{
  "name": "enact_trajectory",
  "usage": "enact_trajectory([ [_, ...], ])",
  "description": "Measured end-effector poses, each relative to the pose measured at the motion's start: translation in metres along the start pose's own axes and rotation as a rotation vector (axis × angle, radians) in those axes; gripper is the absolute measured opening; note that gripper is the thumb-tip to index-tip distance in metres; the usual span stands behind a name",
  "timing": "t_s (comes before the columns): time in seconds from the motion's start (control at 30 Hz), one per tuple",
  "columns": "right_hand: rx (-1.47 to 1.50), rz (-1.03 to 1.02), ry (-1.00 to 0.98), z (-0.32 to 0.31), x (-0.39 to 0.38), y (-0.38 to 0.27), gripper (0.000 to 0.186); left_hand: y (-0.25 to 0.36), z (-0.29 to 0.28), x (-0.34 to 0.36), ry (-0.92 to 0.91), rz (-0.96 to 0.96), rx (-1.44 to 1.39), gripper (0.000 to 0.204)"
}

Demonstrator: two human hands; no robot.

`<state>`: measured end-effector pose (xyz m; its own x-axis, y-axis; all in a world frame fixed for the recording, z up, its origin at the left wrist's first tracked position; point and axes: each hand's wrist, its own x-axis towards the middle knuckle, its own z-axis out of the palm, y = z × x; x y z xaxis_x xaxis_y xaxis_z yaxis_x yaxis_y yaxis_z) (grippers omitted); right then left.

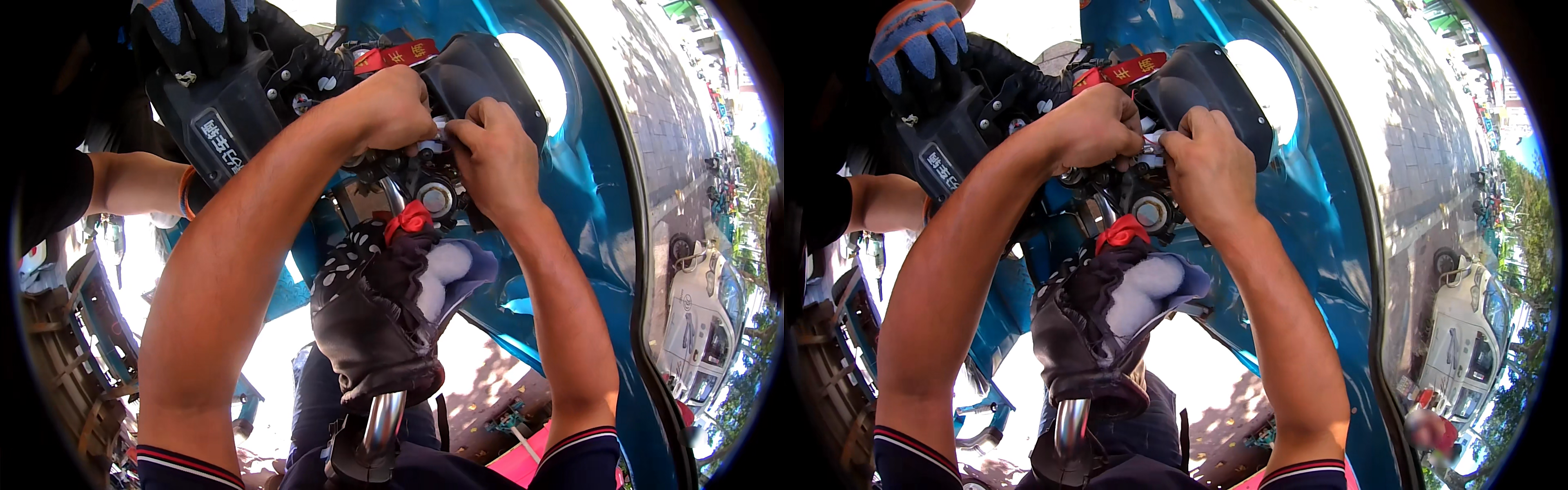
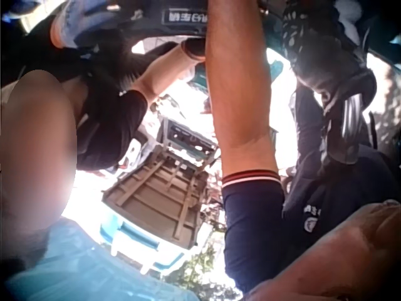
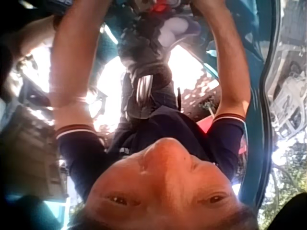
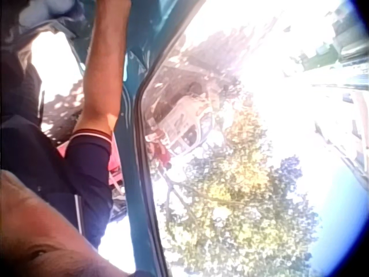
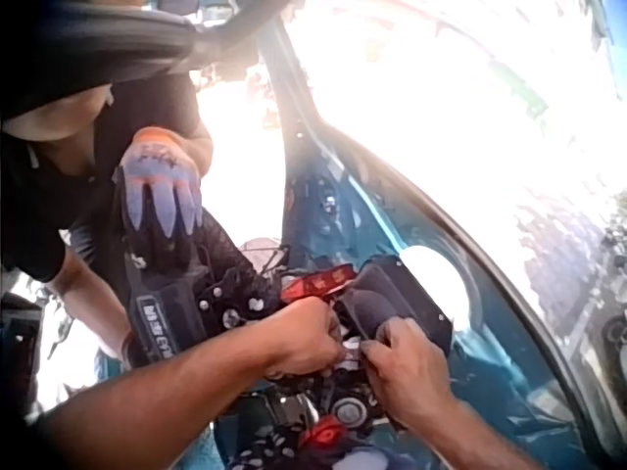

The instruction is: The person retrieves a pair of scissors from a car and walks to a blue three-wheeled vehicle. They use the scissors to cut a wire near the handlebar assembly and then proceed to strip the insulation and connect the exposed wires by hand.

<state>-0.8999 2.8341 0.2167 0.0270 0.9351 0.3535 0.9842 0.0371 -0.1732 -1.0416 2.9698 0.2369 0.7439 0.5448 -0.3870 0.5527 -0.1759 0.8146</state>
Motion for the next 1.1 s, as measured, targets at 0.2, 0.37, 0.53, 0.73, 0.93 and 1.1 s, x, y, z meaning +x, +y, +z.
enact_trajectory([
  [0.2,0.001,0.014,-0.027,-0.001,0.004,-0.002,0.012,-0.007,0.004,0.004,0.034,0.051,0.029,0.009],
  [0.37,0.056,-0.036,-0.032,-0.001,0.003,0.004,0.015,-0.011,0.005,0.007,0.037,0.067,0.099,0.010],
  [0.53,0.077,-0.039,-0.024,-0.003,0.006,0.006,0.016,-0.008,0.005,0.006,0.040,0.075,0.138,0.012],
  [0.73,0.093,-0.113,-0.095,-0.003,0.005,0.012,0.012,-0.017,0.013,0.010,0.096,0.138,0.139,0.012],
  [0.93,0.253,-0.109,-0.069,0.009,0.005,0.014,0.014,-0.019,0.014,0.011,0.110,0.130,0.178,0.010],
  [1.1,0.194,-0.103,-0.011,0.009,0.004,0.007,0.017,-0.016,0.009,0.003,0.077,0.116,-0.032,0.009],
])
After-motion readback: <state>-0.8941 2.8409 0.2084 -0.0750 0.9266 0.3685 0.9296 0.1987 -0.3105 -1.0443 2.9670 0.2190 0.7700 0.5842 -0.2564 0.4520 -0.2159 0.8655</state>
